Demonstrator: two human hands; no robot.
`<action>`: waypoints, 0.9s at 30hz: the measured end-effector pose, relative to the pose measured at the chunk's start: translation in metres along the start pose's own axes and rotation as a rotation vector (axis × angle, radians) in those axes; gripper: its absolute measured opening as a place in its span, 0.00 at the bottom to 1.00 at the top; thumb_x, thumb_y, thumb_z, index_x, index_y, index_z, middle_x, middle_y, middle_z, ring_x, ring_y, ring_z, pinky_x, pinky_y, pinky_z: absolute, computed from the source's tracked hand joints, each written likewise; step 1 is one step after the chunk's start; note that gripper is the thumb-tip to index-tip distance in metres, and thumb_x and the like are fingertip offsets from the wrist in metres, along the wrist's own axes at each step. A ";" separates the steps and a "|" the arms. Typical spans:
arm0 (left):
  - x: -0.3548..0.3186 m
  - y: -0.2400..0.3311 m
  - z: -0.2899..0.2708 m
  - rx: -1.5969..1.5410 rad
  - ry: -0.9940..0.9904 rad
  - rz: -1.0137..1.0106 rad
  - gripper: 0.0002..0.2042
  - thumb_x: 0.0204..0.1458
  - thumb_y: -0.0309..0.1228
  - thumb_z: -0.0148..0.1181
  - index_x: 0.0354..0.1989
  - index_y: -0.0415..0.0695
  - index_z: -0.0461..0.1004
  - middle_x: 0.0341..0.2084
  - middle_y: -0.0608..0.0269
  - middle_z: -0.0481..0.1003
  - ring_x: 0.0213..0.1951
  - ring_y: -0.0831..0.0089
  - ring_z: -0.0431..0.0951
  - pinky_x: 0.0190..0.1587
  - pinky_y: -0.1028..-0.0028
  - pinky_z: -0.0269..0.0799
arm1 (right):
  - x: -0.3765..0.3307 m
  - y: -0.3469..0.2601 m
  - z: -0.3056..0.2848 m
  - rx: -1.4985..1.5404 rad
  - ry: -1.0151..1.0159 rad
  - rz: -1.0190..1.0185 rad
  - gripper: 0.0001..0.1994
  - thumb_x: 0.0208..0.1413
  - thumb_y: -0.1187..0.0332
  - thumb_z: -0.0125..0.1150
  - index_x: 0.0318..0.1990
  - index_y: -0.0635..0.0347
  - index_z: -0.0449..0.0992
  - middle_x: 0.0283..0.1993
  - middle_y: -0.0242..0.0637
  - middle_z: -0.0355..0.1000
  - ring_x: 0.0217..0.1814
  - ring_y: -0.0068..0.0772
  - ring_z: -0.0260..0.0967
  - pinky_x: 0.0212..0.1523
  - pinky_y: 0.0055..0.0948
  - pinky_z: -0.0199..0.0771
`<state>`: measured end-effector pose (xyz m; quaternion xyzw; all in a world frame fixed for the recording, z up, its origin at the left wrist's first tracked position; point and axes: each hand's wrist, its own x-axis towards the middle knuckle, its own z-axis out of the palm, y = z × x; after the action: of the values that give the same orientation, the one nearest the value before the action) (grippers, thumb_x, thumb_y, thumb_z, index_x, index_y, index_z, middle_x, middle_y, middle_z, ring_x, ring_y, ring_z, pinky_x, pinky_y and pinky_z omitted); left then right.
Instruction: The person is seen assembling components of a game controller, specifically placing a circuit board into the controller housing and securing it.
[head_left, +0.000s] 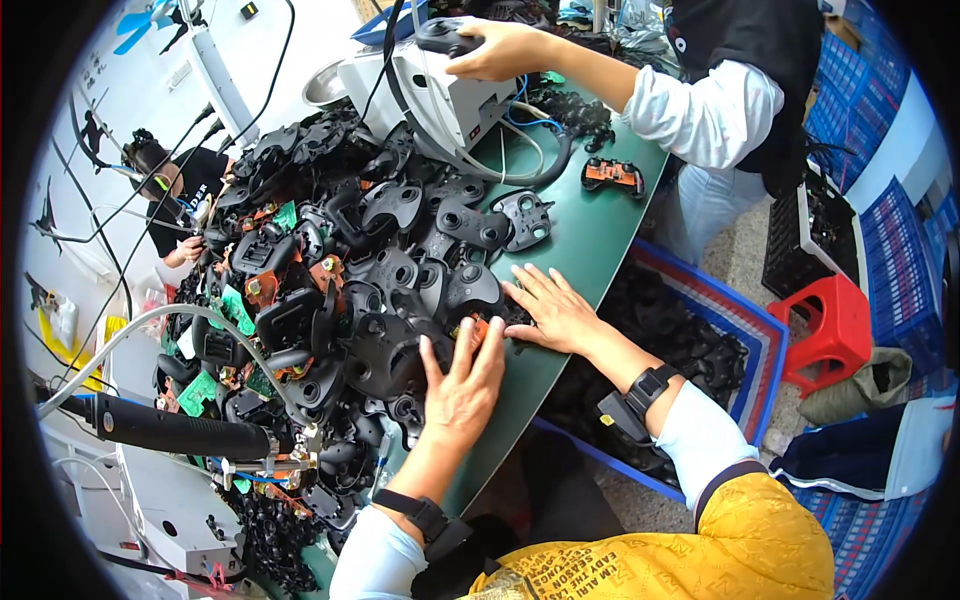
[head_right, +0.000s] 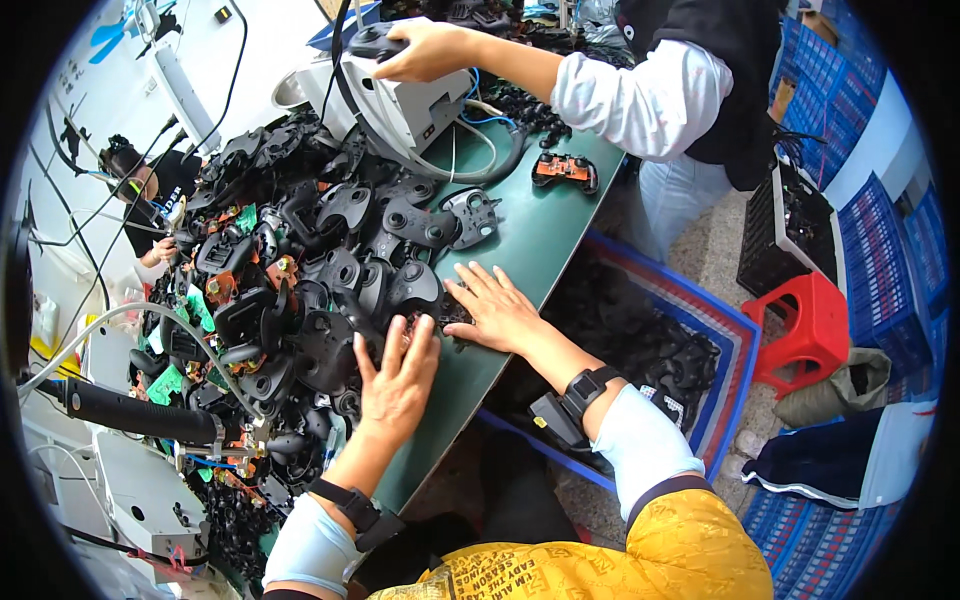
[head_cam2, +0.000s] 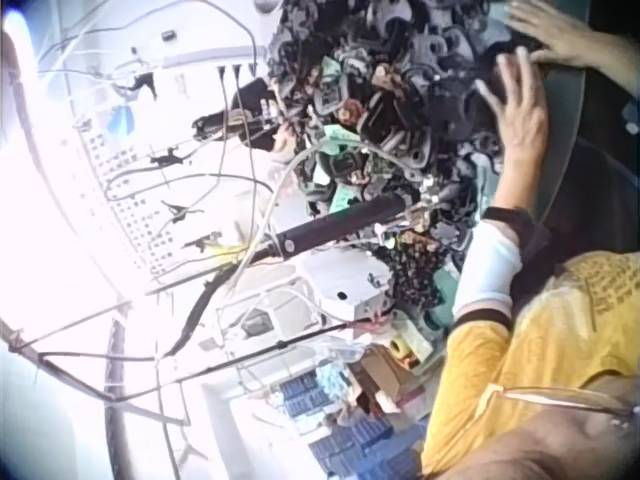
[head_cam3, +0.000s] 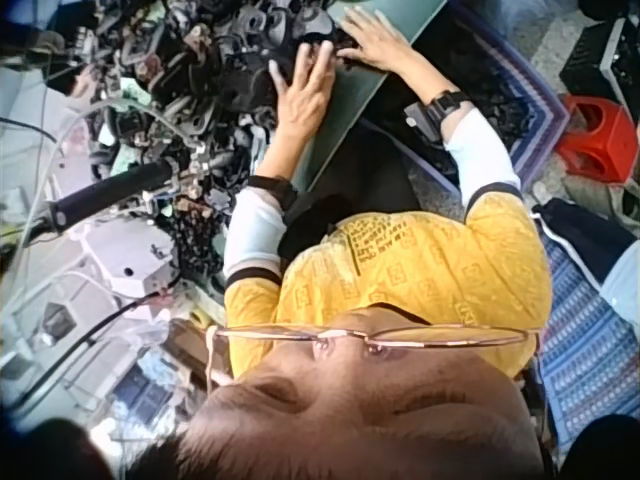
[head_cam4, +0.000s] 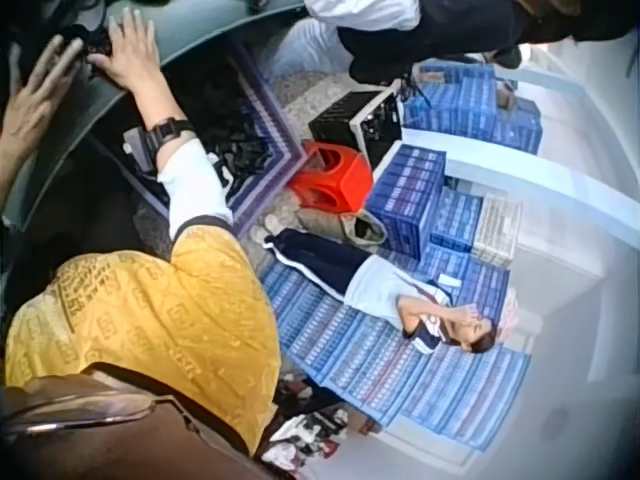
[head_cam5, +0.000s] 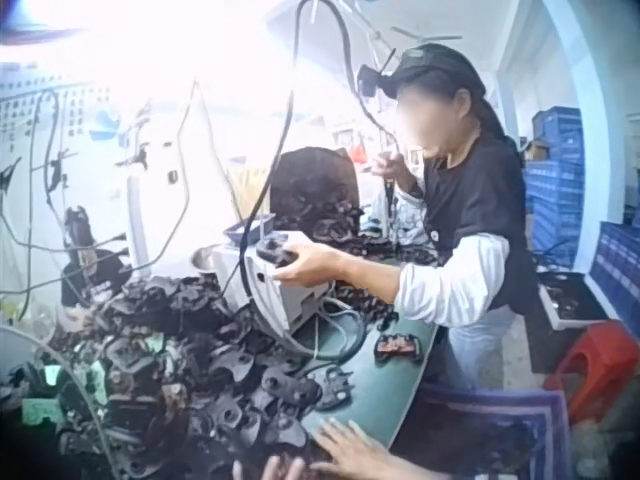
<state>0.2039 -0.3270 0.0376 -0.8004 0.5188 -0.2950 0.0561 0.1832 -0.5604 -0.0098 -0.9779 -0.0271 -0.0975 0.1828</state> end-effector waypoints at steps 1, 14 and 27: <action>0.000 -0.009 0.000 -0.007 0.006 -0.054 0.19 0.54 0.33 0.54 0.55 0.52 0.76 0.71 0.64 0.55 0.72 0.57 0.53 0.67 0.32 0.43 | 0.003 -0.001 0.005 -0.020 0.005 -0.024 0.41 0.57 0.36 0.54 0.70 0.55 0.60 0.76 0.50 0.50 0.80 0.50 0.40 0.76 0.53 0.40; 0.001 -0.056 -0.006 -0.104 -0.020 -0.156 0.18 0.53 0.29 0.57 0.54 0.51 0.77 0.73 0.57 0.52 0.74 0.57 0.50 0.68 0.37 0.48 | -0.002 -0.051 0.021 0.049 0.005 -0.080 0.31 0.59 0.49 0.61 0.63 0.59 0.66 0.72 0.45 0.57 0.78 0.55 0.44 0.72 0.61 0.48; 0.001 -0.067 -0.005 -0.179 -0.011 -0.180 0.19 0.53 0.29 0.56 0.55 0.50 0.76 0.73 0.56 0.51 0.74 0.57 0.49 0.65 0.37 0.54 | -0.026 -0.120 0.042 0.055 0.076 -0.104 0.32 0.56 0.53 0.64 0.64 0.60 0.66 0.68 0.49 0.61 0.74 0.58 0.51 0.70 0.60 0.53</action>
<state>0.2547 -0.2961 0.0684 -0.8471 0.4690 -0.2468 -0.0393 0.1544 -0.4335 -0.0110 -0.9654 -0.0738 -0.1433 0.2052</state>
